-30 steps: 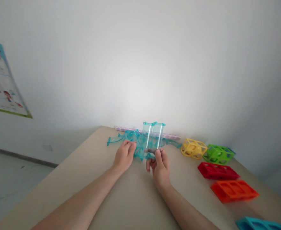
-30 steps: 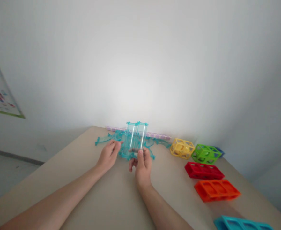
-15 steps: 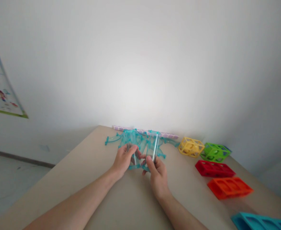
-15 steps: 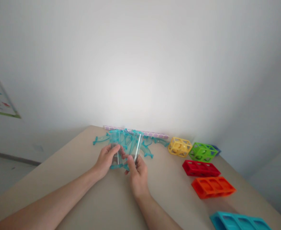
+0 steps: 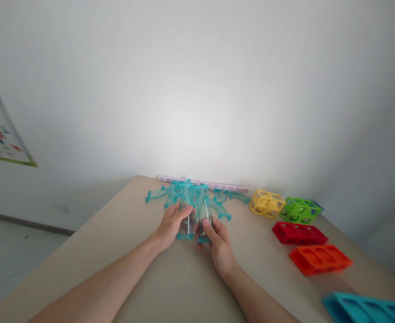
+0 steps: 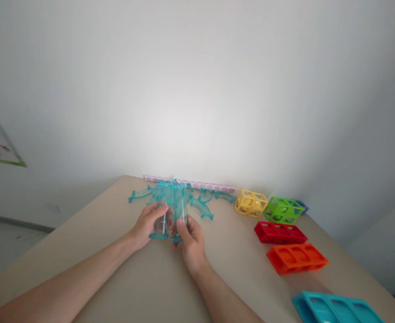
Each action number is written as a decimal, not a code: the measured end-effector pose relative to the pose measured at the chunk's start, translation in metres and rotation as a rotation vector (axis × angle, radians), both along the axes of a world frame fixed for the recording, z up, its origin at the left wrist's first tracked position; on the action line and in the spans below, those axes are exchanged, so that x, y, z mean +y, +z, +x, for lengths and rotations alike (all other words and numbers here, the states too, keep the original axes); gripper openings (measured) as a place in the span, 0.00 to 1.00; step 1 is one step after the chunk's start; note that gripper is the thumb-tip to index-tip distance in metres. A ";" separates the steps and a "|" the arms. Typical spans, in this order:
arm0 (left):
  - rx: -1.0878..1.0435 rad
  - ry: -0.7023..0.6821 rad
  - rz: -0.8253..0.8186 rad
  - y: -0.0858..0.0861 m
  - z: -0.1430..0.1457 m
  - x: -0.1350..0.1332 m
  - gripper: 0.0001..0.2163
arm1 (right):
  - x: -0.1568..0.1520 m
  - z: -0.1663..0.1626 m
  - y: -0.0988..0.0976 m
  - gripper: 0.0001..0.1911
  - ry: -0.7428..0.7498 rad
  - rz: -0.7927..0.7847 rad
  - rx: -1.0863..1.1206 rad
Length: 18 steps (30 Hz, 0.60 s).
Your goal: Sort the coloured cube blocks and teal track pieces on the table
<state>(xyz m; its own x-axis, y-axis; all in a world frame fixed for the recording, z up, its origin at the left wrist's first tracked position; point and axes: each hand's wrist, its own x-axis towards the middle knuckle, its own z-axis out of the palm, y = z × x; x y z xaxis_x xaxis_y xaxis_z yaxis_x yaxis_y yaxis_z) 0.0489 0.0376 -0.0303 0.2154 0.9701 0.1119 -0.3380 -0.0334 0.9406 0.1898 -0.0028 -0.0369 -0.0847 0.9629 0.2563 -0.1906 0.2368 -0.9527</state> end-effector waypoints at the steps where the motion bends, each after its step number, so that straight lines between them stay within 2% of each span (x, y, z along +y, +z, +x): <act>1: -0.002 0.031 -0.004 0.000 0.000 0.000 0.16 | 0.001 0.001 0.000 0.20 -0.032 0.011 0.015; 4: 0.089 0.166 0.034 0.001 0.000 0.001 0.17 | 0.003 0.004 -0.003 0.19 -0.197 0.031 -0.015; 6: 0.185 0.191 0.086 0.001 0.000 0.000 0.18 | 0.004 0.006 -0.005 0.17 -0.275 0.035 -0.114; 9: 0.235 0.129 0.141 0.000 0.001 -0.001 0.19 | 0.003 0.007 -0.004 0.14 -0.266 0.139 -0.303; 13: 0.168 0.031 0.098 -0.001 0.002 -0.002 0.21 | -0.002 0.005 0.002 0.22 -0.201 0.342 -0.514; 18: 0.169 0.028 0.112 0.000 0.003 -0.002 0.22 | -0.004 0.004 0.002 0.25 -0.173 0.364 -0.676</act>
